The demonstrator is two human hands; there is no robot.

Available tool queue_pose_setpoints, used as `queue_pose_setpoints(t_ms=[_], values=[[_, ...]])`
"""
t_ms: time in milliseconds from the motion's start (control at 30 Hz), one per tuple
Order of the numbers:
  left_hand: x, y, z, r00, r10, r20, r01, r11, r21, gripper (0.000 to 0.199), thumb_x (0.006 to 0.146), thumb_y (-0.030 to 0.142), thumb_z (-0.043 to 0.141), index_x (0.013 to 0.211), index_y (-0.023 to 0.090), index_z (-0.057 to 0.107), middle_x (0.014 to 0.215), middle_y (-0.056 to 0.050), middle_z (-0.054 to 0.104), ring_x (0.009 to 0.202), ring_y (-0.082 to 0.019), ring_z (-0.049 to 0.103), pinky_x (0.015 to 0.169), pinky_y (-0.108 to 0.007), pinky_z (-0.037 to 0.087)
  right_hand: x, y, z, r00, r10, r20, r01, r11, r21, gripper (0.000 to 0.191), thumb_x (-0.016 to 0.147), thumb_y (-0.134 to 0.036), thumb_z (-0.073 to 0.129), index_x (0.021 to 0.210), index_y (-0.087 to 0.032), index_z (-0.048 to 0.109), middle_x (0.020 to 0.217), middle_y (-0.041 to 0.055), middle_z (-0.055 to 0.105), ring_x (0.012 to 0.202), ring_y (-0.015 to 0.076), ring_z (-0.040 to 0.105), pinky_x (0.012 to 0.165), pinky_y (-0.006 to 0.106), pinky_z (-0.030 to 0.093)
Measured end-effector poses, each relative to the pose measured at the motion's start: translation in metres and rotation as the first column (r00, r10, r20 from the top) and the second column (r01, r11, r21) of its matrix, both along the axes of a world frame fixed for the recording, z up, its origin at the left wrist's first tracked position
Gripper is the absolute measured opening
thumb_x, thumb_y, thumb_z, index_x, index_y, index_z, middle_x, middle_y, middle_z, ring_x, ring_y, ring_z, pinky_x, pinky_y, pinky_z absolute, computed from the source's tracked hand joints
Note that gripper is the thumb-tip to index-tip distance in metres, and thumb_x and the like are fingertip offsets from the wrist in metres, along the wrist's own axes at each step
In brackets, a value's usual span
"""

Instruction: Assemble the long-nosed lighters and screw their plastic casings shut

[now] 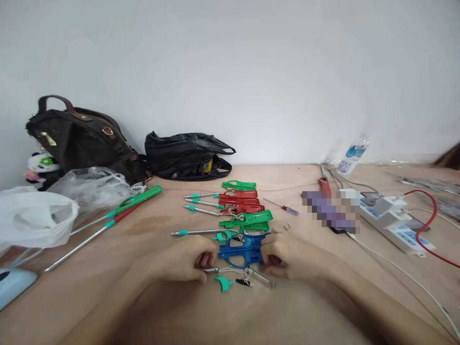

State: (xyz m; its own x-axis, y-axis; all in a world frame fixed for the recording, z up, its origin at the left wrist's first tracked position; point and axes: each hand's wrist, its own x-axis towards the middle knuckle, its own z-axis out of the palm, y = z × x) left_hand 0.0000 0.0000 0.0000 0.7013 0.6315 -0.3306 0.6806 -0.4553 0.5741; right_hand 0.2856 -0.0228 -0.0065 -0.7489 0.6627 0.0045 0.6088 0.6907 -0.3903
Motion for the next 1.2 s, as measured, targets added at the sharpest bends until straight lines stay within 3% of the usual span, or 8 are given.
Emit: queue_pose_setpoints(t_ms=[200, 433, 667, 767, 833, 967, 1200], values=[[0.002, 0.0, 0.004, 0.999, 0.013, -0.052, -0.014, 1.0, -0.023, 0.021, 0.064, 0.016, 0.07, 0.076, 0.019, 0.054, 0.076, 0.005, 0.053, 0.068, -0.012, 0.046, 0.057, -0.022, 0.034, -0.013, -0.01, -0.007, 0.977, 0.066, 0.202, -0.077, 0.996, 0.05, 0.024, 0.076, -0.039, 0.07, 0.068, -0.017, 0.062, 0.075, 0.0012, 0.064, 0.068, 0.0157, 0.054, 0.075, 0.033, 0.036], [0.012, -0.007, 0.009, 1.0, -0.022, -0.013, 0.023, 0.993, 0.115, 0.027, 0.069, 0.031, 0.077, 0.076, 0.019, 0.054, 0.078, 0.004, 0.055, 0.069, -0.014, 0.046, 0.06, -0.024, 0.031, -0.012, -0.012, -0.01, 0.974, 0.07, 0.214, -0.091, 0.992, 0.088, 0.019, 0.079, -0.035, 0.064, 0.071, -0.018, 0.062, 0.075, 0.0013, 0.064, 0.067, 0.0153, 0.054, 0.074, 0.032, 0.036], [0.018, -0.015, 0.014, 0.995, -0.094, -0.016, 0.095, 0.979, 0.18, 0.026, 0.067, 0.02, 0.08, 0.076, 0.019, 0.056, 0.077, 0.005, 0.057, 0.068, -0.012, 0.047, 0.058, -0.023, 0.03, -0.012, -0.016, -0.001, 0.981, 0.071, 0.182, -0.087, 0.993, 0.081, 0.016, 0.079, -0.032, 0.062, 0.071, -0.018, 0.06, 0.075, 0.0009, 0.063, 0.066, 0.0144, 0.052, 0.071, 0.031, 0.035], [0.019, -0.014, 0.01, 0.994, -0.106, 0.019, 0.099, 0.97, 0.223, 0.027, 0.072, 0.029, 0.079, 0.078, 0.019, 0.055, 0.078, 0.004, 0.058, 0.068, -0.014, 0.049, 0.058, -0.023, 0.031, -0.01, -0.015, 0.001, 0.987, 0.073, 0.146, -0.085, 0.993, 0.081, 0.013, 0.079, -0.029, 0.062, 0.073, -0.018, 0.059, 0.077, 0.0014, 0.063, 0.069, 0.0148, 0.053, 0.07, 0.03, 0.035], [0.023, -0.016, 0.005, 0.986, -0.139, 0.092, 0.106, 0.949, 0.297, 0.02, 0.083, 0.035, 0.069, 0.084, 0.02, 0.057, 0.082, 0.001, 0.059, 0.072, -0.015, 0.051, 0.061, -0.024, 0.034, -0.009, -0.013, 0.002, 0.99, 0.063, 0.126, -0.076, 0.992, 0.098, 0.01, 0.078, -0.027, 0.061, 0.074, -0.018, 0.059, 0.08, 0.0021, 0.063, 0.071, 0.0154, 0.054, 0.069, 0.03, 0.035], [0.038, -0.023, -0.01, 0.96, -0.231, 0.16, 0.136, 0.879, 0.456, 0.013, 0.095, 0.024, 0.048, 0.098, 0.02, 0.06, 0.099, -0.004, 0.061, 0.087, -0.02, 0.054, 0.077, -0.029, 0.039, -0.007, -0.01, 0.006, 0.993, 0.025, 0.113, -0.04, 0.991, 0.128, 0.003, 0.079, -0.021, 0.058, 0.079, -0.018, 0.059, 0.084, 0.003, 0.063, 0.075, 0.0166, 0.055, 0.067, 0.029, 0.034], [0.043, -0.027, -0.016, 0.949, -0.246, 0.195, 0.15, 0.901, 0.407, 0.009, 0.092, 0.022, 0.054, 0.097, 0.019, 0.061, 0.109, -0.006, 0.062, 0.099, -0.022, 0.054, 0.088, -0.033, 0.042, -0.006, -0.008, 0.011, 0.988, -0.009, 0.155, -0.009, 0.994, 0.112, 0.003, 0.08, -0.015, 0.058, 0.081, -0.018, 0.059, 0.088, 0.003, 0.063, 0.078, 0.0173, 0.058, 0.066, 0.028, 0.036]])
